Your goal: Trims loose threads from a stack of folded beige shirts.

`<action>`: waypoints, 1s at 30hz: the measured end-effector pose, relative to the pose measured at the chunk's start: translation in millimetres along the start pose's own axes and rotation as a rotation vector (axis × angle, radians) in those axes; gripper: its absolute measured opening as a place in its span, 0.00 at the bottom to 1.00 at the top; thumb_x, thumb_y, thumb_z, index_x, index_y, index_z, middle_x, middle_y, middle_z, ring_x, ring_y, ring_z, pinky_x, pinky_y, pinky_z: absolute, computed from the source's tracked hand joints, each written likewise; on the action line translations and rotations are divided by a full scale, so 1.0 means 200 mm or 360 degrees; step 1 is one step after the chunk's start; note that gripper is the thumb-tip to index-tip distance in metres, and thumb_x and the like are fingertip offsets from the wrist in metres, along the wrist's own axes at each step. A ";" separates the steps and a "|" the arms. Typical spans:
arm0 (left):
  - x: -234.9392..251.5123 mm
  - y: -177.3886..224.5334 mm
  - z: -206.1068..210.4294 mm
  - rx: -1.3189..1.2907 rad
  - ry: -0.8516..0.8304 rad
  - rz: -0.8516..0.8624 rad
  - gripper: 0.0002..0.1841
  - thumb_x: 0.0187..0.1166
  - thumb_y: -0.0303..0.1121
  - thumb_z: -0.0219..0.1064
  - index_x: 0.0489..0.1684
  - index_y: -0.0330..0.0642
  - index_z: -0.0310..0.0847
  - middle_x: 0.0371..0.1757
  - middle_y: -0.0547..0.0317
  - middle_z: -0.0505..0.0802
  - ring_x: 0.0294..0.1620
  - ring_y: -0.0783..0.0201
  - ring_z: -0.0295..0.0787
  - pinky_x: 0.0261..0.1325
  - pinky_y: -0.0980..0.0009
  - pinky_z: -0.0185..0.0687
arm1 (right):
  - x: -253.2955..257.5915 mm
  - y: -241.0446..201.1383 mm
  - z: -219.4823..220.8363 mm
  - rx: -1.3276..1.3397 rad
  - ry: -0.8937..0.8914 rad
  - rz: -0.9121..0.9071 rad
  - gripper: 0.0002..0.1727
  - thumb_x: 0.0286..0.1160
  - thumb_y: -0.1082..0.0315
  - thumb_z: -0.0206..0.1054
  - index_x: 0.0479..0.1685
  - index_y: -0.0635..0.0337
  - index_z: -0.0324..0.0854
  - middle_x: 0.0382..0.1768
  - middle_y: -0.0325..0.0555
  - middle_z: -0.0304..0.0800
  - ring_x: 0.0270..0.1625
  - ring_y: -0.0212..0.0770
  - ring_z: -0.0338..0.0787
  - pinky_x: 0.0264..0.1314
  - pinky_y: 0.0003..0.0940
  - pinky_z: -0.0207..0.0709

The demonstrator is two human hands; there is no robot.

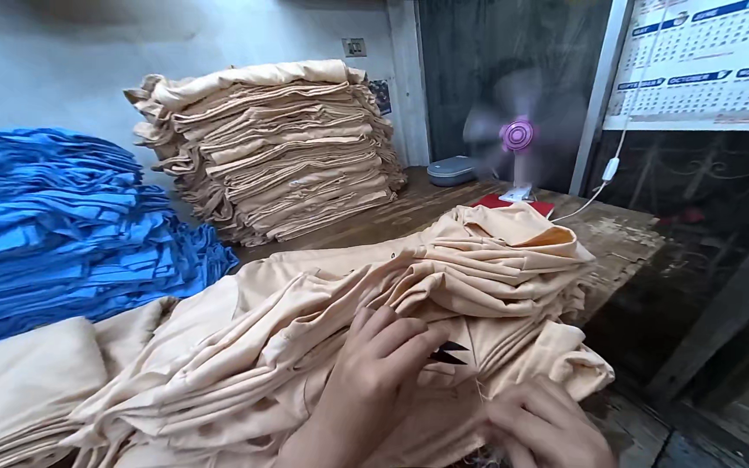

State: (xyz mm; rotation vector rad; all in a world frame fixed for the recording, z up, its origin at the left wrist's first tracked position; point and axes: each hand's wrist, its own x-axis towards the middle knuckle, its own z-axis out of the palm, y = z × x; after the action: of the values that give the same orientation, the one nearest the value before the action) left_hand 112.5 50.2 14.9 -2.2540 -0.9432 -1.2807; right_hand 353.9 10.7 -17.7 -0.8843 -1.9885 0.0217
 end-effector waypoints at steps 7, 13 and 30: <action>0.02 0.06 -0.02 0.0221 -0.0073 0.0222 0.15 0.83 0.27 0.60 0.57 0.57 0.90 0.47 0.67 0.94 0.46 0.63 0.85 0.53 0.59 0.73 | 0.04 -0.16 -0.04 -0.0333 0.0081 0.0416 0.18 0.74 0.45 0.74 0.34 0.51 0.95 0.20 0.35 0.88 0.26 0.38 0.85 0.39 0.44 0.80; 0.03 0.13 -0.05 0.0443 -0.0087 0.0450 0.13 0.85 0.29 0.60 0.58 0.52 0.88 0.49 0.62 0.92 0.48 0.59 0.82 0.58 0.57 0.68 | 0.05 -0.07 0.12 -0.0407 0.0421 0.0296 0.06 0.69 0.63 0.74 0.35 0.45 0.98 0.31 0.33 0.91 0.40 0.37 0.88 0.43 0.36 0.80; -0.03 0.09 0.09 -0.0295 -0.0041 -0.0896 0.09 0.78 0.43 0.67 0.43 0.57 0.94 0.37 0.78 0.94 0.33 0.82 0.88 0.36 0.80 0.87 | 0.25 -0.06 0.25 -0.0301 0.0390 0.0441 0.10 0.70 0.59 0.65 0.26 0.50 0.88 0.21 0.32 0.85 0.21 0.31 0.85 0.18 0.32 0.78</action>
State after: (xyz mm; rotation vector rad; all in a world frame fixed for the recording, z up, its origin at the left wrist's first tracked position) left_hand 133.4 46.6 1.4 -2.2213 -1.6065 -1.6224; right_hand 292.1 47.3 -4.5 -1.2194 -1.6485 -0.1131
